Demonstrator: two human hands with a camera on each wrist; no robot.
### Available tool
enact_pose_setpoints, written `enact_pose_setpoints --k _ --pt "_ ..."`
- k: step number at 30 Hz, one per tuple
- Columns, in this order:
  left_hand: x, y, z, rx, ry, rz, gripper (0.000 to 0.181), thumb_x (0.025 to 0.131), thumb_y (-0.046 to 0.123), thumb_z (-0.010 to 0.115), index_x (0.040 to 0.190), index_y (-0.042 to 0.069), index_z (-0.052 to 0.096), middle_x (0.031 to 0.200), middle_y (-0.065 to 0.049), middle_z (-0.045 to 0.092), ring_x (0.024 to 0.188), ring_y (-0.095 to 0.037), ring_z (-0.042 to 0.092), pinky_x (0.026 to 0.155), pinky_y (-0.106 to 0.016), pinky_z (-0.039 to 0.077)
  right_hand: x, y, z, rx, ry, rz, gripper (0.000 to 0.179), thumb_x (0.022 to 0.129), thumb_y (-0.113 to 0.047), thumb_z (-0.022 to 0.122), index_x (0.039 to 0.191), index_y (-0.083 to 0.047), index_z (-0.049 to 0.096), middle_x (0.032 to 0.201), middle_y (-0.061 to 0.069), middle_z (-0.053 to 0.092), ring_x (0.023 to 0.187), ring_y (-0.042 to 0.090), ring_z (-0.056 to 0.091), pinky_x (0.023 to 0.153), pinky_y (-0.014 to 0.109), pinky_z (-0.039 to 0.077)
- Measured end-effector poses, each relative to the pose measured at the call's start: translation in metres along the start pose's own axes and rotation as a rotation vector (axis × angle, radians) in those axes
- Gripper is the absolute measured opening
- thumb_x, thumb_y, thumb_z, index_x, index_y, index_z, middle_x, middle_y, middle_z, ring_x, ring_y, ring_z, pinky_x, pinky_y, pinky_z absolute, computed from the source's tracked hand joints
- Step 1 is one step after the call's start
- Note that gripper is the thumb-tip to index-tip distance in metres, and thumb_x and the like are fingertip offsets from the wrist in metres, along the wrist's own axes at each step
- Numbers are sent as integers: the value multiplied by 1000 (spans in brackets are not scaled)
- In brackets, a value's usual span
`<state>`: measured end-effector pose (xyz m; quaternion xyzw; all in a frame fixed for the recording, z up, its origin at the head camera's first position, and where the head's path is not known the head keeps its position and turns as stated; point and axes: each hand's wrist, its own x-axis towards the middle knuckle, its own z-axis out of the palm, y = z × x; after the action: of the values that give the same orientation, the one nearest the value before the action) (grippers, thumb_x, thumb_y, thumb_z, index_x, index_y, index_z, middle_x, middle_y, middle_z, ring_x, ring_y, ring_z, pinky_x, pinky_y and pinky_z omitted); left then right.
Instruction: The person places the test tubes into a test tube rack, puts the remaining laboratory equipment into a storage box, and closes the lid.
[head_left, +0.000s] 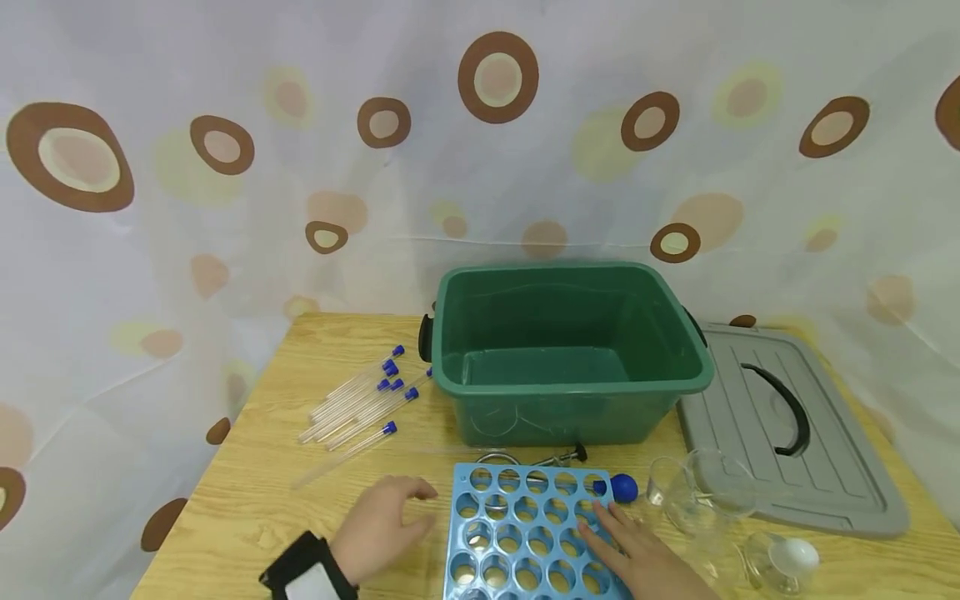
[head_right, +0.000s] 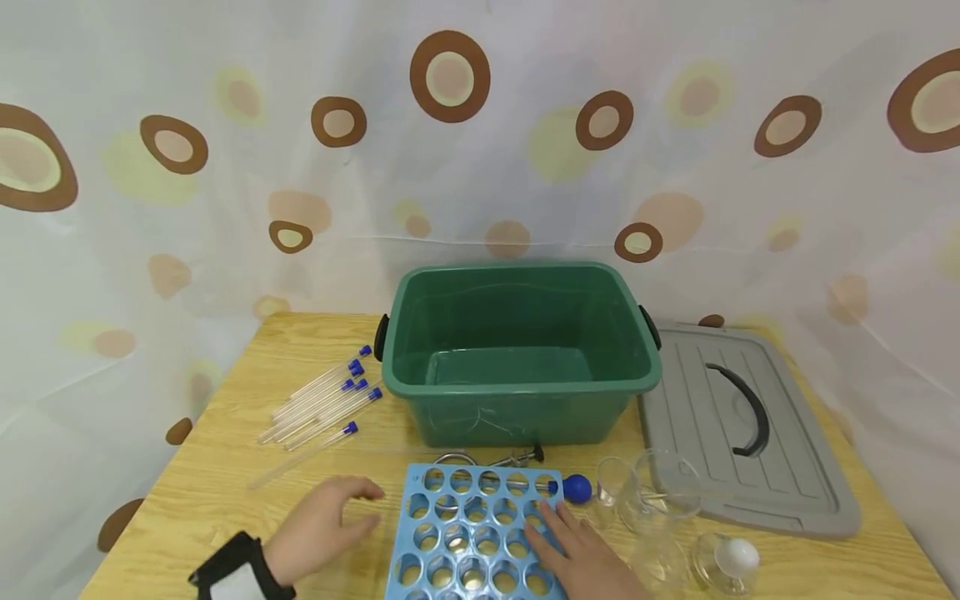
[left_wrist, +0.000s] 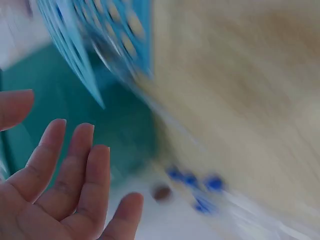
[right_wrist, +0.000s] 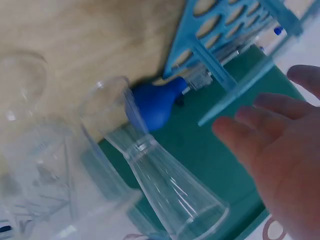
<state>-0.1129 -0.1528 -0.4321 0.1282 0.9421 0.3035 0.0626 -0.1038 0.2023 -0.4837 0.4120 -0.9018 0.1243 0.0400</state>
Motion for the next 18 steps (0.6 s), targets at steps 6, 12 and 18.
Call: enact_pose_setpoints --k 6,12,18 --pt "53 -52 -27 208 151 -243 28 81 9 68 108 -1 66 106 -19 67 96 -36 63 78 -46 53 -9 4 11 -53 -7 20 86 85 -67 45 149 -30 2 145 -18 -28 132 -6 -26 82 48 50" --pt "88 -72 -8 448 139 -233 20 80 4 67 99 1 70 91 -16 68 86 -34 63 68 -43 53 -12 8 16 -57 39 -35 86 86 -62 49 148 -32 -4 146 -19 -25 133 -8 -23 76 43 53" --pt "98 -75 7 611 185 -179 7 80 2 67 83 7 71 78 -11 68 74 -29 62 64 -43 52 -8 7 16 -77 124 -99 82 89 -60 46 150 -28 2 152 -16 -19 138 -5 -18 77 36 52"
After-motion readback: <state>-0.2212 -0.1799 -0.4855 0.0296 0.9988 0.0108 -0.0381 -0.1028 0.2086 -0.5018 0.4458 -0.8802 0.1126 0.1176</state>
